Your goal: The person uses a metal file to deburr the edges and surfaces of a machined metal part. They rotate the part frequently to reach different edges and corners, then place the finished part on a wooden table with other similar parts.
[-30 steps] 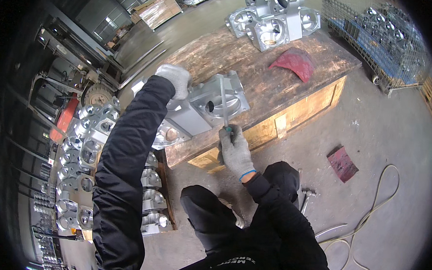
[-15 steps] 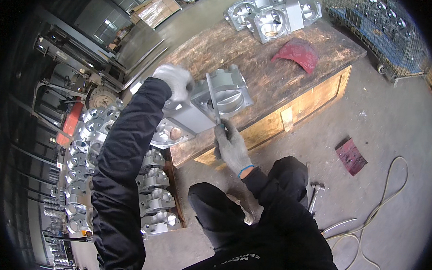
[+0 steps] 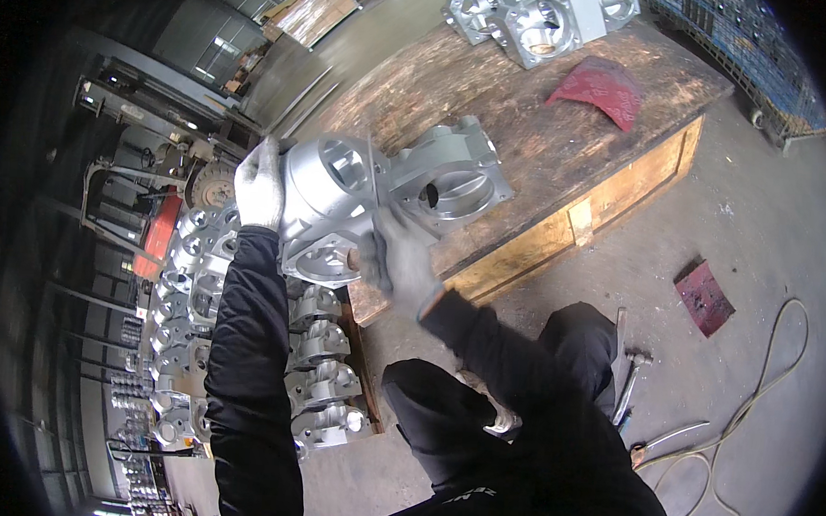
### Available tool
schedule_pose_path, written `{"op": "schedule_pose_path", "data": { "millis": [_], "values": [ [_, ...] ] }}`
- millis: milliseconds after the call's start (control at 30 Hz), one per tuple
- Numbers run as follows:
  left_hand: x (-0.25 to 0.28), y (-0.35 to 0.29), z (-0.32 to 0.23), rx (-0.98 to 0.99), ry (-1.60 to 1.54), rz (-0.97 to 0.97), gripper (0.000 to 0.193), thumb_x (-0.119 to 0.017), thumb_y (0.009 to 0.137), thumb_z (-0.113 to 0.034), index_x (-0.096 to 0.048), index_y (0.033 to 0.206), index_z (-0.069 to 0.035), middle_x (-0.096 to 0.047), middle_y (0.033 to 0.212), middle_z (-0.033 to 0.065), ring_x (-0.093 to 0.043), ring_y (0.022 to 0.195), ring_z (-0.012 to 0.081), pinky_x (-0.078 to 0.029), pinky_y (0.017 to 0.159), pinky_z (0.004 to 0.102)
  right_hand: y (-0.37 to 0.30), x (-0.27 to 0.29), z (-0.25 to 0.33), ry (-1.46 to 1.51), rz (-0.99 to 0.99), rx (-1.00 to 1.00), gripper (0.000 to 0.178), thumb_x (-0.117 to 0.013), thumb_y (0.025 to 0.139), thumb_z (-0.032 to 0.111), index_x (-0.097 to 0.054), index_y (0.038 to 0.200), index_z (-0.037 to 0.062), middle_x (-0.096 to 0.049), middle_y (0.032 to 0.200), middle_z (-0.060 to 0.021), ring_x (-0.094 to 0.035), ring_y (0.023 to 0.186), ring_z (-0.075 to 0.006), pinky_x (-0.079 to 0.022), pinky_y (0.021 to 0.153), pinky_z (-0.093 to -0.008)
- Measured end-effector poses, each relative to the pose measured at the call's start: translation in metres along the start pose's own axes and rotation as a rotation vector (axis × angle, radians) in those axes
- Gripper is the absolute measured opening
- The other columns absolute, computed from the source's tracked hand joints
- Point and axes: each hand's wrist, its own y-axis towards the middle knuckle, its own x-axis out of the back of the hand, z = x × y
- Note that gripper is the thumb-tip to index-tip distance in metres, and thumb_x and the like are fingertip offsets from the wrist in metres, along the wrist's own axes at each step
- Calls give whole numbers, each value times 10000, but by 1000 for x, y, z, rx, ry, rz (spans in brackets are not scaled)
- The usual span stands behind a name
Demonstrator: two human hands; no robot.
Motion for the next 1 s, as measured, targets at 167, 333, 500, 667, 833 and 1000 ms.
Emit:
{"op": "schedule_pose_path", "data": {
  "millis": [167, 333, 500, 667, 833, 1000],
  "values": [
    [1, -3, -9, 7, 51, 10, 389, -559, 1091, -294, -773, 1077, 31, -780, 1007, 101, -686, 911, 155, -523, 872, 304, -19, -14, -48, 120, 45, 66, 428, -483, 1104, 469, -495, 1432, 193, -541, 724, 15, -516, 493, -117, -404, 407, -261],
    [-6, -8, -8, -62, 1, -94, 310, -649, 1038, -242, -762, 1035, 47, -774, 902, 111, -676, 821, 142, -541, 769, 319, -17, -35, -65, -100, -127, 260, 391, -499, 1108, 433, -488, 1350, 125, -510, 669, 5, -497, 472, -109, -431, 413, -266],
    [-5, -5, -8, -154, 235, -151, 283, -605, 1009, -284, -755, 1023, -44, -702, 913, 218, -707, 922, 394, -551, 846, 429, -15, -45, -49, -264, -35, 424, 534, -500, 1114, 386, -348, 1575, 165, -524, 683, 7, -484, 456, -99, -427, 398, -262],
    [18, -28, -2, -266, 119, -562, 365, -611, 1019, -325, -644, 1252, -46, -684, 1185, 216, -688, 1049, 423, -547, 931, 453, -19, -7, -13, -542, -96, 447, 566, -519, 1106, 354, -345, 1624, 210, -531, 700, 11, -482, 464, -104, -405, 408, -262],
    [6, -77, 2, 556, -663, -114, 687, -513, 1061, -593, -618, 1235, 63, -663, 956, 96, -654, 824, 191, -538, 773, 326, -27, -12, 35, -1034, 33, 771, 535, -531, 1099, 322, -413, 1560, 77, -566, 812, -13, -540, 615, -89, -446, 537, -249],
    [-23, -142, -28, 369, -519, -341, 506, -466, 1124, -419, -629, 1222, 50, -647, 829, 74, -627, 775, 165, -515, 685, 333, -33, -72, 96, -1417, 178, 561, 483, -602, 1078, 256, -523, 1508, 48, -614, 846, 25, -540, 600, -32, -444, 514, -230]
  ]
}}
